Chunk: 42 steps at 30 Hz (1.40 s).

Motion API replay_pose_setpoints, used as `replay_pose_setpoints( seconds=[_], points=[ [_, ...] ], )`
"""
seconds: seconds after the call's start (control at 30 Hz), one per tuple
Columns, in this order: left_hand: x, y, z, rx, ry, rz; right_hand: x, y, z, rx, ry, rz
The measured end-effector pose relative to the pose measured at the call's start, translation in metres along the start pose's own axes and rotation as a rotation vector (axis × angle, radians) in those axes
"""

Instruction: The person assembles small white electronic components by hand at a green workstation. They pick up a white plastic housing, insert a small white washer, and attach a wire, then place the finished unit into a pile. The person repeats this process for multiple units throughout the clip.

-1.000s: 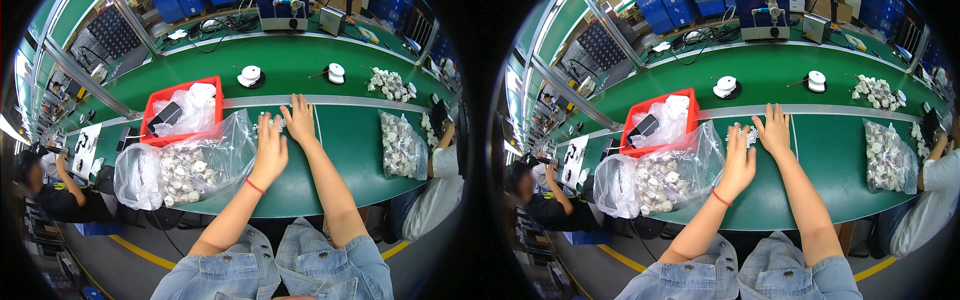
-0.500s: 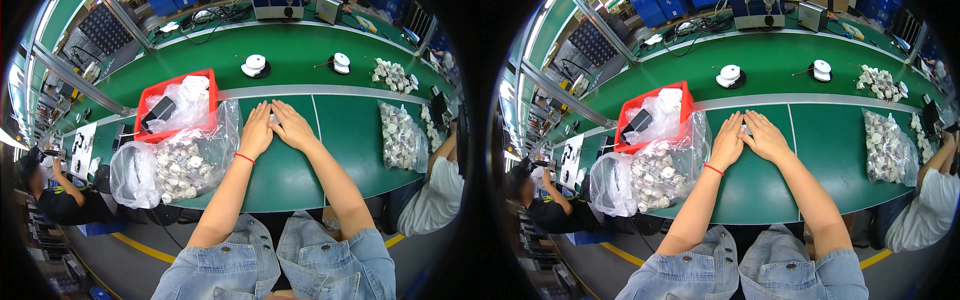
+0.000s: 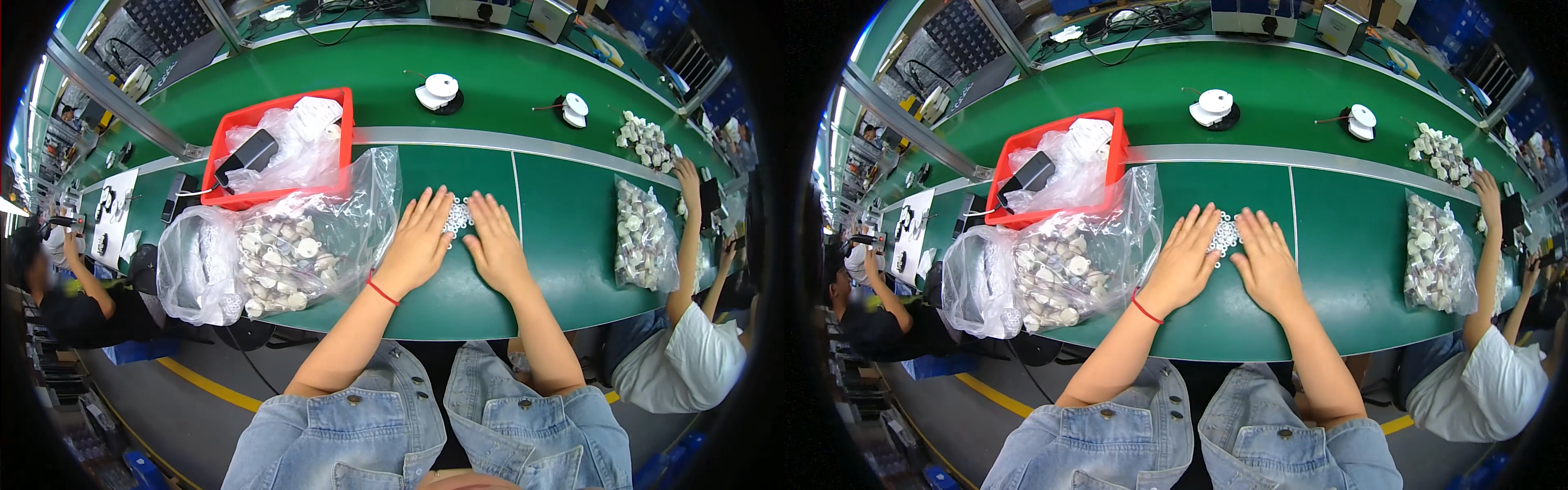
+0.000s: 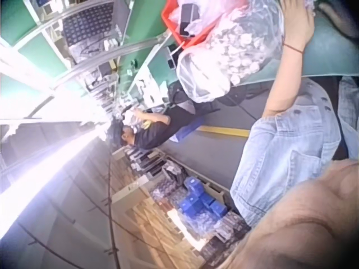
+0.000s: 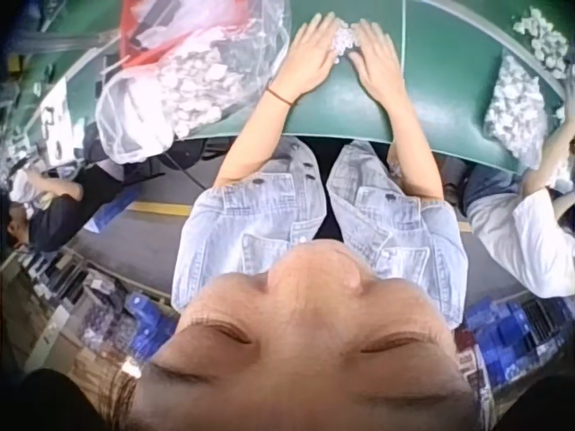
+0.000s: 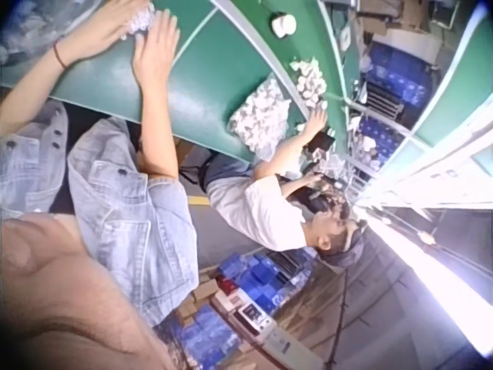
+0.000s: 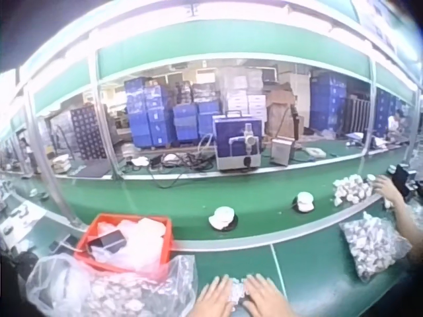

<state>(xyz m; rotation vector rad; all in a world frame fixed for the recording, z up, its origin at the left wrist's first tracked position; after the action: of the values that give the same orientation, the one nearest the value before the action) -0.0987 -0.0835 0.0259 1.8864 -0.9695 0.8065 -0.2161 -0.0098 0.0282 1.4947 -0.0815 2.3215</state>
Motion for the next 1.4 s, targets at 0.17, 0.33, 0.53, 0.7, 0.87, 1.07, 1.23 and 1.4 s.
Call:
replay_pose_setpoints(
  seconds=[0.17, 0.33, 0.53, 0.7, 0.87, 1.07, 1.23, 1.4],
  points=[
    [-0.012, -0.009, -0.015, -0.035, 0.195, 0.083, -0.008, -0.012, 0.004, 0.044, -0.127, 0.088],
    [-0.007, -0.023, -0.036, -0.036, 0.159, 0.091, -0.002, -0.036, -0.004, 0.021, -0.181, 0.12],
    [-0.016, -0.023, -0.041, -0.041, 0.198, 0.125, 0.002, -0.037, -0.001, -0.005, -0.156, 0.098],
    [-0.016, -0.02, -0.039, -0.026, 0.195, 0.086, 0.0, -0.033, 0.0, 0.03, -0.178, 0.1],
    [-0.013, -0.007, -0.032, -0.047, 0.239, 0.051, -0.004, -0.017, -0.001, 0.046, -0.17, 0.052],
    [-0.014, -0.004, -0.02, -0.047, 0.222, 0.089, -0.004, -0.016, -0.005, 0.021, -0.133, 0.015],
    [-0.008, -0.009, -0.021, -0.018, 0.222, 0.056, -0.003, -0.017, -0.012, -0.052, -0.148, 0.015],
    [-0.008, -0.012, -0.017, 0.049, 0.217, 0.042, -0.002, -0.015, -0.013, -0.071, -0.139, 0.0]
  ],
)
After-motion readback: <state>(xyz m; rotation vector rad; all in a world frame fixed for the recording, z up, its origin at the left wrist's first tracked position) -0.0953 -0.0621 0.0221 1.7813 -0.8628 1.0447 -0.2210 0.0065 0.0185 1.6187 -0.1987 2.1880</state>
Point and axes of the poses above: each hand's wrist, its own y-axis towards the middle knuckle, its own x-axis out of the back of the hand, z = x × y, the point moved 7 cm from there along y, towards the middle knuckle, and after that the axes turned 15 degrees about -x, right-handed, at the moved point
